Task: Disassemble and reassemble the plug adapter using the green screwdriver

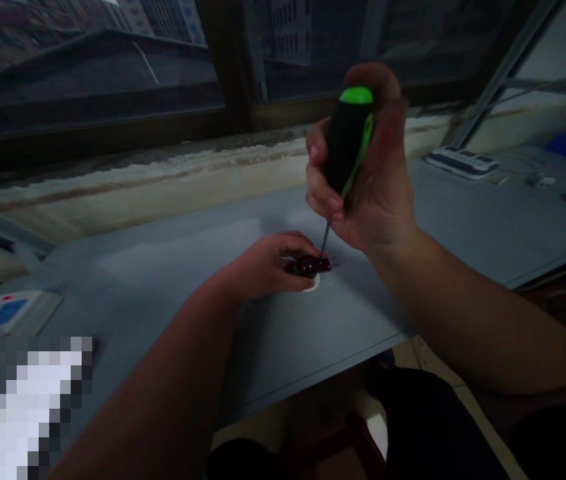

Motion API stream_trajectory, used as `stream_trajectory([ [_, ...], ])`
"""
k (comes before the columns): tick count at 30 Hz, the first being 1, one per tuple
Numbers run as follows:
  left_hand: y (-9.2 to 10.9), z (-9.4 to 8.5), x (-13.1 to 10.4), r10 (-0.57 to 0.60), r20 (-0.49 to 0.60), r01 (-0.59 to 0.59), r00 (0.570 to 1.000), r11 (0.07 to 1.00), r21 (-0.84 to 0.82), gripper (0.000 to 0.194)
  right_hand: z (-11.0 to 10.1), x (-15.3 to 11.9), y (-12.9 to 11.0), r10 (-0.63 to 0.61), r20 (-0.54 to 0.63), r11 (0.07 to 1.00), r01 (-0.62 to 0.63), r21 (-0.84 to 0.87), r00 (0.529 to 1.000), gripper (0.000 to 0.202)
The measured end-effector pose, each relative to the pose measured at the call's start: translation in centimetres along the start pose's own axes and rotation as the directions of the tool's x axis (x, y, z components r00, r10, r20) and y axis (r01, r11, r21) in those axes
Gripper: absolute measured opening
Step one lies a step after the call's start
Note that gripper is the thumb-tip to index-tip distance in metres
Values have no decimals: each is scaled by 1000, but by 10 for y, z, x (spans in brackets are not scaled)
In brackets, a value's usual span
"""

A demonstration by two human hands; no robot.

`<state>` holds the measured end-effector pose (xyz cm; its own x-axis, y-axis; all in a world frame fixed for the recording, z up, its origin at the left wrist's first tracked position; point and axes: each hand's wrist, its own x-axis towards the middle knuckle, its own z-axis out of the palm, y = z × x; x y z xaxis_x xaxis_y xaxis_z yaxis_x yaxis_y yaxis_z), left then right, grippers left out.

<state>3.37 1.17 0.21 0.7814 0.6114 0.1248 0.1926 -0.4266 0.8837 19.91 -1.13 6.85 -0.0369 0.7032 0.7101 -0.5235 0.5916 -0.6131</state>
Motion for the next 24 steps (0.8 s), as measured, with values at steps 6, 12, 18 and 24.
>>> stream_trajectory([
  [6,1,0,0,15,2,-15,1000,1000,6,31,-8,2,4,-101,-55,988,94,-119,993,41],
  [12,3,1,0,19,-6,-19,1000,1000,21,27,-8,-3,-4,97,22,990,-94,-110,995,48],
  [18,1,1,0,13,-3,-13,1000,1000,-9,31,-16,-2,1,79,43,995,-76,-67,996,48],
  [24,3,0,0,3,-4,-3,1000,1000,19,29,-25,2,17,-59,41,993,63,-103,997,52],
])
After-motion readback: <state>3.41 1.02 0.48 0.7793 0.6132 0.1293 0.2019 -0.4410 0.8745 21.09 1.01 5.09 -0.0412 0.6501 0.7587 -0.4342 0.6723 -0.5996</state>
